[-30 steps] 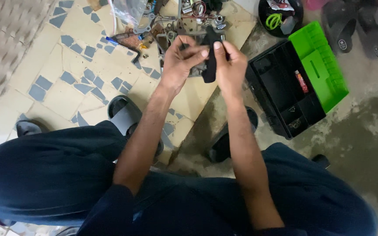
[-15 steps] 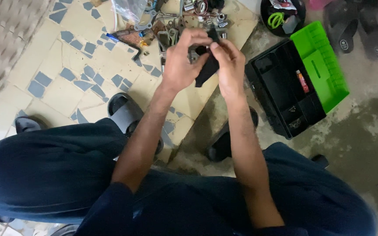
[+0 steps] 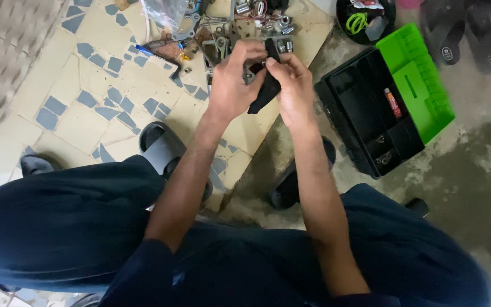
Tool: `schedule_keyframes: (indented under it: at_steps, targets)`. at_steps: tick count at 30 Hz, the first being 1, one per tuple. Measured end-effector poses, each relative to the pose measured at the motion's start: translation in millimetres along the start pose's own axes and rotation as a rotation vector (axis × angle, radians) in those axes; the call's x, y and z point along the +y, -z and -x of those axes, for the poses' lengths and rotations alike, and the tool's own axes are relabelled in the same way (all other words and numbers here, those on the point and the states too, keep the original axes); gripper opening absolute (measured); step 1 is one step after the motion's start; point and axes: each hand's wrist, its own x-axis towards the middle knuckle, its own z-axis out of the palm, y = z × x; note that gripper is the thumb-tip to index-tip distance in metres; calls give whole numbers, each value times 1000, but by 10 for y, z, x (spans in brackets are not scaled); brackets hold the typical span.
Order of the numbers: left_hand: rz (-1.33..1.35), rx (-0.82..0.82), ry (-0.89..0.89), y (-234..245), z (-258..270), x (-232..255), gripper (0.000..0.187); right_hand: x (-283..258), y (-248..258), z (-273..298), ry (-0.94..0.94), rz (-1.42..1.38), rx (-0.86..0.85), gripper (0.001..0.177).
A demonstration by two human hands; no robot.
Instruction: Organizing and sorting various mechanical engine components into a toolbox on the floor
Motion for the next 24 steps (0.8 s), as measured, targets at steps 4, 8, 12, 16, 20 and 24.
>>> schedule_keyframes:
  at_steps: [4, 8, 12, 16, 20, 24]
  targets:
    - [-16, -50, 25, 21, 25, 7, 34, 57, 18, -14, -17, -80, 9, 27]
    - [38, -160, 19, 74, -14, 30, 37, 140, 80, -40, -75, -158, 38, 30]
    - [-57, -111, 38, 5, 34, -64, 34, 231, 161, -37, -11, -11, -29, 17]
    - [-53, -41, 50, -26, 48, -157, 30, 297, 287, -93, -4, 67, -60, 15]
    - [-86, -4, 42, -42, 45, -219, 23, 342, 258, -112, -97, -60, -30, 13]
    - [30, 62, 124, -31, 23, -129, 27, 361, 233, -99, -16, -117, -41, 15]
